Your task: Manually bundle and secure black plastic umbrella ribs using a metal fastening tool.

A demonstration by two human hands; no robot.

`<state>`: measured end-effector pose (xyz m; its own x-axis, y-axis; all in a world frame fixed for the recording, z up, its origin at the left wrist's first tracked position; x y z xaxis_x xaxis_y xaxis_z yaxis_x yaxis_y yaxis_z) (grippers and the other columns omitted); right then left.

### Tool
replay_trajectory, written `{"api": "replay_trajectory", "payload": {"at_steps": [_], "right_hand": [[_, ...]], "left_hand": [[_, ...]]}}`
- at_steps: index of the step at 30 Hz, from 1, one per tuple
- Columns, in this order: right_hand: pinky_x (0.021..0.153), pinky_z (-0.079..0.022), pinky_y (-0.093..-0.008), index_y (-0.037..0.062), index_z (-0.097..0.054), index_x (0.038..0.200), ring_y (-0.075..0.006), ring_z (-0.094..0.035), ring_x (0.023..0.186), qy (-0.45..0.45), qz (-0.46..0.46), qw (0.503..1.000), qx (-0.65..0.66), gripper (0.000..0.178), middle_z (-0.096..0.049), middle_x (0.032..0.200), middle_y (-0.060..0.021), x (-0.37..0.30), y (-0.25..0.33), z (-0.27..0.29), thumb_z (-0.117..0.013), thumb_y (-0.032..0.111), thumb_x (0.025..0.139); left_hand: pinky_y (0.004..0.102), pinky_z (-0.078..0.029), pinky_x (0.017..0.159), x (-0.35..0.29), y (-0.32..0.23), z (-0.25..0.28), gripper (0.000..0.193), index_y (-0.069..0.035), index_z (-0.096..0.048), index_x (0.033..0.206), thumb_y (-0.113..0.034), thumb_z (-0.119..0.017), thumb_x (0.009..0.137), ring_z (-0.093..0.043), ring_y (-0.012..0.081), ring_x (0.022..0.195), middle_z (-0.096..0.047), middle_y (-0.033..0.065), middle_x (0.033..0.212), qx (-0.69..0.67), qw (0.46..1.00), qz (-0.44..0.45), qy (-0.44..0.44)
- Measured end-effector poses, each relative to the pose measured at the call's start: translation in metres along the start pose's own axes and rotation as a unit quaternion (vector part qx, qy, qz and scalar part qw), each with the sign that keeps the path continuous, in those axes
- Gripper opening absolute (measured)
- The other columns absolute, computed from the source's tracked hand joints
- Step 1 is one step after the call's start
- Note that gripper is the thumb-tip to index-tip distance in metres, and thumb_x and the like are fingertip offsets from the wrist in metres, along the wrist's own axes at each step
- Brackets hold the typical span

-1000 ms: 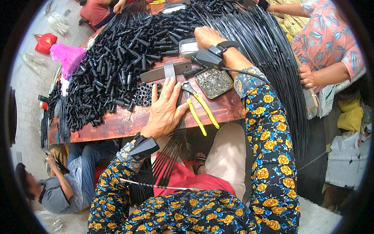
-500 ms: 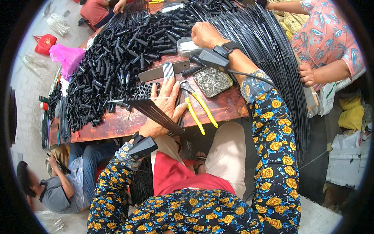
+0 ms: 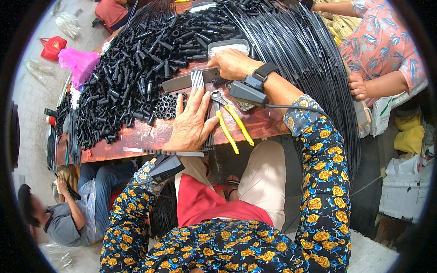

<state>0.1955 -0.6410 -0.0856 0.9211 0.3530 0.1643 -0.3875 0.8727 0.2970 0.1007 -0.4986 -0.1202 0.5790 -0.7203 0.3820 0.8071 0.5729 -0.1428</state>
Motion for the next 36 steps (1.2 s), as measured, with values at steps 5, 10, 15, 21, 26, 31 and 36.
{"api": "replay_trajectory", "payload": {"at_steps": [5,10,15,21,26,31,36], "right_hand": [[0.079,-0.051,-0.0450,0.0107,-0.069,0.112,-0.0384,-0.065,0.090,-0.010,0.008,1.000,0.014,0.045,-0.067,0.093,-0.0237,0.003,0.000,-0.001,-0.056,0.001,0.071],[0.079,-0.050,-0.0448,0.0106,-0.069,0.112,-0.0382,-0.065,0.090,-0.012,0.016,1.000,0.013,0.045,-0.067,0.093,-0.0230,0.003,0.001,0.000,-0.057,0.001,0.070],[0.079,-0.051,-0.0449,0.0150,-0.070,0.112,-0.0376,-0.065,0.092,0.000,0.006,1.000,0.000,0.046,-0.068,0.097,-0.0205,0.006,0.001,0.003,-0.057,0.002,0.070],[0.081,-0.050,-0.0432,0.0150,-0.070,0.111,-0.0370,-0.065,0.092,0.004,-0.003,1.000,-0.015,0.046,-0.068,0.096,-0.0205,0.011,-0.003,0.003,-0.052,-0.001,0.072],[0.080,-0.051,-0.0419,0.0116,-0.071,0.108,-0.0366,-0.066,0.091,-0.048,0.035,0.998,-0.001,0.045,-0.068,0.094,-0.0207,0.012,-0.011,0.002,-0.053,-0.004,0.070],[0.080,-0.052,-0.0409,0.0086,-0.071,0.105,-0.0357,-0.066,0.093,0.001,-0.009,0.999,0.039,0.042,-0.068,0.098,-0.0198,0.013,-0.010,0.004,-0.053,-0.007,0.070],[0.080,-0.052,-0.0400,0.0065,-0.071,0.103,-0.0348,-0.066,0.095,-0.004,-0.020,0.999,0.045,0.036,-0.068,0.097,-0.0202,0.011,-0.015,0.004,-0.055,-0.005,0.072]], "left_hand": [[0.0542,-0.012,0.114,0.000,0.000,0.001,0.065,0.003,-0.040,0.139,-0.043,-0.050,0.094,-0.026,0.0331,0.141,-0.034,0.0236,0.146,0.000,1.000,-0.002,0.011],[0.0543,-0.012,0.114,0.000,-0.001,0.002,0.065,0.003,-0.040,0.139,-0.042,-0.050,0.094,-0.025,0.0327,0.142,-0.033,0.0227,0.147,-0.001,1.000,-0.005,0.013],[0.0545,-0.012,0.114,0.000,0.000,0.003,0.064,0.004,-0.041,0.138,-0.042,-0.050,0.094,-0.025,0.0319,0.142,-0.033,0.0224,0.147,-0.007,1.000,0.003,0.010],[0.0534,-0.012,0.115,0.000,-0.001,0.003,0.063,0.004,-0.044,0.135,-0.042,-0.050,0.093,-0.028,0.0314,0.141,-0.035,0.0225,0.146,-0.013,1.000,-0.003,-0.006],[0.0531,-0.013,0.115,0.001,-0.003,0.004,0.063,0.005,-0.044,0.135,-0.042,-0.051,0.093,-0.029,0.0314,0.141,-0.036,0.0220,0.146,-0.021,1.000,-0.004,-0.013],[0.0542,-0.014,0.114,-0.001,0.001,0.001,0.062,0.005,-0.044,0.135,-0.040,-0.051,0.093,-0.030,0.0326,0.140,-0.037,0.0233,0.145,-0.015,1.000,-0.006,-0.025],[0.0558,-0.010,0.114,-0.002,-0.002,0.002,0.066,0.005,-0.040,0.138,-0.038,-0.054,0.091,-0.024,0.0367,0.142,-0.032,0.0279,0.146,-0.032,0.999,-0.026,-0.017]]}}
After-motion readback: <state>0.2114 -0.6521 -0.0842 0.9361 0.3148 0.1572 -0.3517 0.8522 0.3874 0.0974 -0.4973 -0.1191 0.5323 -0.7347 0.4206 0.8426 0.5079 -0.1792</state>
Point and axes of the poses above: each hand's wrist, its own x-axis towards the middle knuckle, its own z-axis out of the back of the hand, y = z × x, the point moved 8 cm from there along x, towards the middle knuckle
